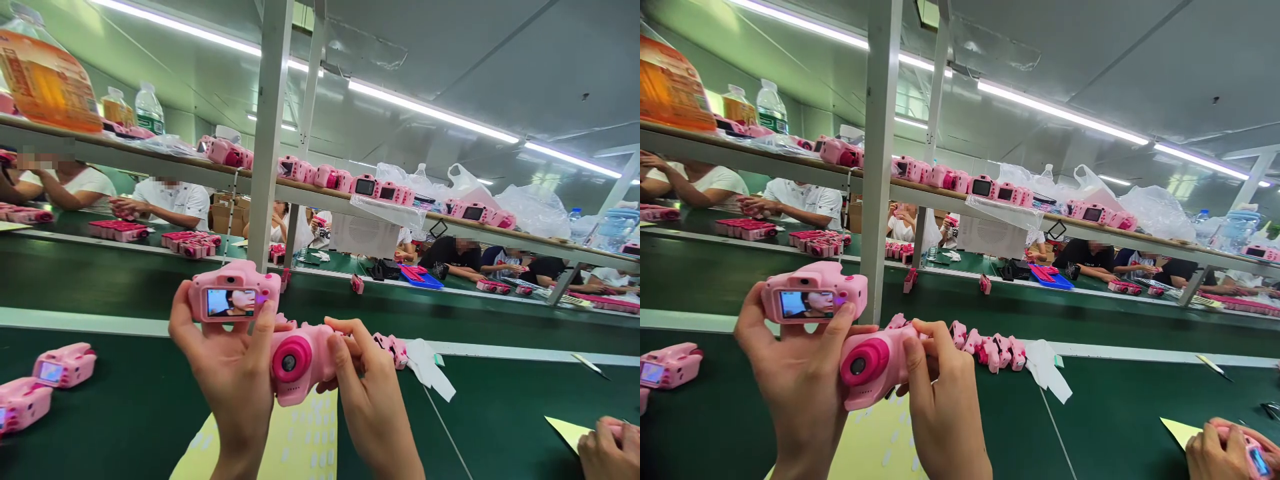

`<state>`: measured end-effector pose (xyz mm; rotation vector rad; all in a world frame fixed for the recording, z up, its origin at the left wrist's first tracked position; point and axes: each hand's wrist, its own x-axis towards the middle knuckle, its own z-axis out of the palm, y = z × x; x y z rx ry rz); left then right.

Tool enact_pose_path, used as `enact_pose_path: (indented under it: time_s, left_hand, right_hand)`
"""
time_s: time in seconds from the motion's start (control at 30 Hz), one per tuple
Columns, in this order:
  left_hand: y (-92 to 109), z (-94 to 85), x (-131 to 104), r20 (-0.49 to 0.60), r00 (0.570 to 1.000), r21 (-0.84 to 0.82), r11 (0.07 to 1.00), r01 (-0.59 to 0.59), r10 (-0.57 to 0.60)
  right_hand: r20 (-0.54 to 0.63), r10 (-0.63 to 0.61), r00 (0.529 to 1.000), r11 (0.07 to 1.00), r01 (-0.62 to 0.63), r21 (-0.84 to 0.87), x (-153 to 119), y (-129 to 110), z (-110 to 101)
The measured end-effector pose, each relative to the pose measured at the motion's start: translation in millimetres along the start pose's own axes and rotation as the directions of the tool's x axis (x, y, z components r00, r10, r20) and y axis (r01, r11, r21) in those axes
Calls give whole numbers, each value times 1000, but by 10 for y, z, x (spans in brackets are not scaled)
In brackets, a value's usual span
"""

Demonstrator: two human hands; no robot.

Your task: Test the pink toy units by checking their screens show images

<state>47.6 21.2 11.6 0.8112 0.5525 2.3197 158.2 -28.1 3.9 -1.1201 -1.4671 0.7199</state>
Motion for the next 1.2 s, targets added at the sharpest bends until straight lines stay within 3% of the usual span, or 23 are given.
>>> enact_pose_path:
  time_s: [0.27,0.43,0.7,1.2]
  left_hand:
    - [31,20,17,-25,1000,-7,1000,7,-8]
    - [47,6,26,-39,999,-15,1000,22,-22]
    - [75,-14,55,-57,988,-34,989,144,-146]
    - [173,-50,0,11,979,21,979,203,-203]
  right_hand:
    - [12,36,999,999,-36,7,-140,-56,-53]
    - [91,32,995,999,-36,39,-182,-61,-121]
    - [103,31,994,998,-37,60,-180,-91,-135]
    - [114,18,993,983,-38,178,-252,-47,-187]
